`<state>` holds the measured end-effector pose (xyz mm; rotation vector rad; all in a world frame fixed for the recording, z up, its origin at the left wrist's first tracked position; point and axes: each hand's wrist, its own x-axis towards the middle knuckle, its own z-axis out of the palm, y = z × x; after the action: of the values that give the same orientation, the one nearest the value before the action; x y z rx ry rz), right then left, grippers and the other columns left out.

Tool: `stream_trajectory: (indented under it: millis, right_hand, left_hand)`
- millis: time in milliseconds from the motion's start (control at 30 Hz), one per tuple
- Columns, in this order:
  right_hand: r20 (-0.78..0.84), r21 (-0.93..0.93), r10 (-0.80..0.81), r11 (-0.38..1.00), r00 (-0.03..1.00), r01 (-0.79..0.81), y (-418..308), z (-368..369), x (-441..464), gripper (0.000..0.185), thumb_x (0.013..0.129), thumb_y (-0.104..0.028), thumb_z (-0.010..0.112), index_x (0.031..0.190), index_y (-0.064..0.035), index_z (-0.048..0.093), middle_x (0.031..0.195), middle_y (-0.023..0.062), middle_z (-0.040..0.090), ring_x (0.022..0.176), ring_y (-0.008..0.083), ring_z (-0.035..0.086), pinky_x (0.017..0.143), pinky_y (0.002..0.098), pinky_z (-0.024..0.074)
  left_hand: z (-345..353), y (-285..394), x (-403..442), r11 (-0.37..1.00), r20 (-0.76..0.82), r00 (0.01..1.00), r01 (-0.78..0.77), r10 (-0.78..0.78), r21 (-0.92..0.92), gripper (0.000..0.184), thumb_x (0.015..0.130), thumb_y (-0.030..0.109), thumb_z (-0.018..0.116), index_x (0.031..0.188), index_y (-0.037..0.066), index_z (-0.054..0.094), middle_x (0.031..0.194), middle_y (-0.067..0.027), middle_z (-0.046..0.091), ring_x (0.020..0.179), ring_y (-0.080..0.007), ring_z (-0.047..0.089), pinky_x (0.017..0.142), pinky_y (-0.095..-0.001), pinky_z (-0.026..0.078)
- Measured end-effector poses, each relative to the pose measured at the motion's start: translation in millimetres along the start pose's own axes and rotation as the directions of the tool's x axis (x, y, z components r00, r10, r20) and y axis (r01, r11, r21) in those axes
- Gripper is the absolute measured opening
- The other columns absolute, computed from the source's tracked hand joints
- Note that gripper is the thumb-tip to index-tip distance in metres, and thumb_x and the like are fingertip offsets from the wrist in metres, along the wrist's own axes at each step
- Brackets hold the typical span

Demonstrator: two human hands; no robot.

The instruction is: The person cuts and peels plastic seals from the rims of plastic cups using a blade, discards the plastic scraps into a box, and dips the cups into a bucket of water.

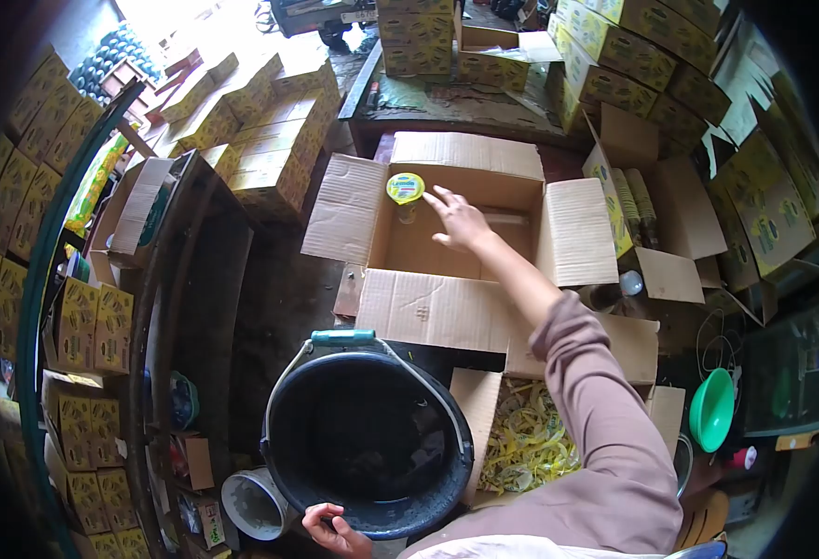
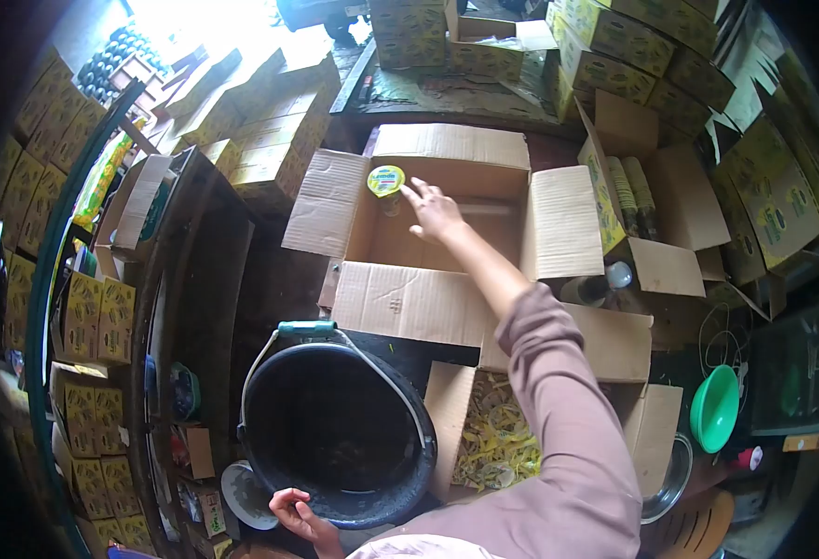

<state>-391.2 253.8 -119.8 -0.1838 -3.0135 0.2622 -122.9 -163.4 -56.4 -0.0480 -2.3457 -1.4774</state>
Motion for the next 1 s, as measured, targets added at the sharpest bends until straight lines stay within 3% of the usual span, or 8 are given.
stream_trajectory:
  millis: [167,300,433,600,633,833,933,1000]
  right_hand:
    - [0.032,-0.145,0.006,0.989,0.999,-0.002,-17,40,70,0.091,0.064,-0.036,0.071,0.137,-0.0175,0.021,0.140,0.0113,0.025,0.128,0.0302,0.026,0.099,0.0407,0.0344]
    - [-0.073,0.027,0.141,0.990,0.987,-0.140,-28,43,75,0.068,0.059,-0.032,0.077,0.115,-0.0127,0.045,0.127,0.0135,0.035,0.124,0.0324,0.029,0.094,0.0564,0.0322]
    - [-0.211,0.089,0.113,0.991,0.971,-0.096,-22,57,70,0.056,0.050,-0.023,0.080,0.099,-0.0110,0.058,0.124,0.0179,0.038,0.099,0.0335,0.051,0.082,0.0384,0.0480]
    - [-0.394,0.301,0.192,0.951,0.899,-0.071,-17,34,25,0.035,0.046,-0.018,0.078,0.071,-0.0053,0.055,0.094,0.0126,0.043,0.089,0.0286,0.049,0.081,0.0373,0.0446]
    - [-0.428,0.295,0.171,0.955,0.887,-0.042,-15,20,13,0.034,0.047,-0.017,0.077,0.070,-0.0050,0.055,0.095,0.0123,0.042,0.089,0.0280,0.049,0.081,0.0371,0.0445]
    - [-0.678,0.359,0.081,0.904,0.730,0.233,-23,-98,-84,0.042,0.047,-0.008,0.075,0.083,-0.0076,0.052,0.100,0.0130,0.042,0.096,0.0308,0.047,0.082,0.0395,0.0432]
    - [-0.774,0.205,-0.074,0.911,0.629,0.359,-52,-161,-158,0.045,0.048,-0.007,0.074,0.086,-0.0069,0.051,0.099,0.0137,0.043,0.093,0.0316,0.049,0.079,0.0385,0.0425]
    - [-0.699,0.300,-0.065,0.878,0.712,0.374,-77,-194,-214,0.044,0.047,-0.008,0.073,0.087,-0.0060,0.052,0.099,0.0129,0.043,0.092,0.0288,0.050,0.079,0.0370,0.0428]
  left_hand:
    - [-3,-3,0,1.000,0.018,1.000,-0.002,0.001,0.018,0.022,0.086,0.029,0.044,0.087,0.007,0.041,0.077,-0.0042,0.040,0.067,-0.0109,0.040,0.063,-0.0240,0.033]
    - [-2,4,4,1.000,0.011,1.000,0.022,-0.022,-0.008,0.030,0.085,0.033,0.048,0.090,0.004,0.045,0.075,-0.0056,0.045,0.064,-0.0118,0.042,0.058,-0.0236,0.035]
    - [-6,18,9,0.993,0.086,0.992,0.099,-0.093,-0.067,0.037,0.084,0.039,0.054,0.093,0.004,0.048,0.076,-0.0026,0.047,0.059,-0.0084,0.037,0.053,-0.0216,0.032]
    - [-8,8,6,0.995,0.103,0.992,0.075,-0.067,-0.070,0.042,0.082,0.044,0.055,0.095,0.005,0.048,0.076,-0.0033,0.048,0.060,-0.0094,0.038,0.055,-0.0215,0.033]
    - [-3,6,7,0.997,0.044,0.997,-0.071,0.070,0.008,0.031,0.083,0.035,0.049,0.088,0.005,0.045,0.071,-0.0041,0.046,0.064,-0.0122,0.043,0.059,-0.0253,0.033]
    - [-5,-5,5,0.991,0.021,0.991,-0.127,0.129,-0.050,0.025,0.082,0.028,0.051,0.092,0.005,0.047,0.072,-0.0037,0.048,0.063,-0.0122,0.043,0.060,-0.0255,0.033]
    - [-5,-4,7,0.971,0.037,0.987,-0.144,0.154,-0.189,0.028,0.074,0.013,0.056,0.098,0.005,0.044,0.082,-0.0056,0.048,0.069,-0.0136,0.045,0.065,-0.0270,0.036]
    - [-10,6,9,0.956,0.044,0.975,-0.206,0.219,-0.208,0.040,0.067,0.003,0.061,0.101,0.005,0.041,0.092,-0.0089,0.047,0.078,-0.0172,0.047,0.071,-0.0295,0.038]
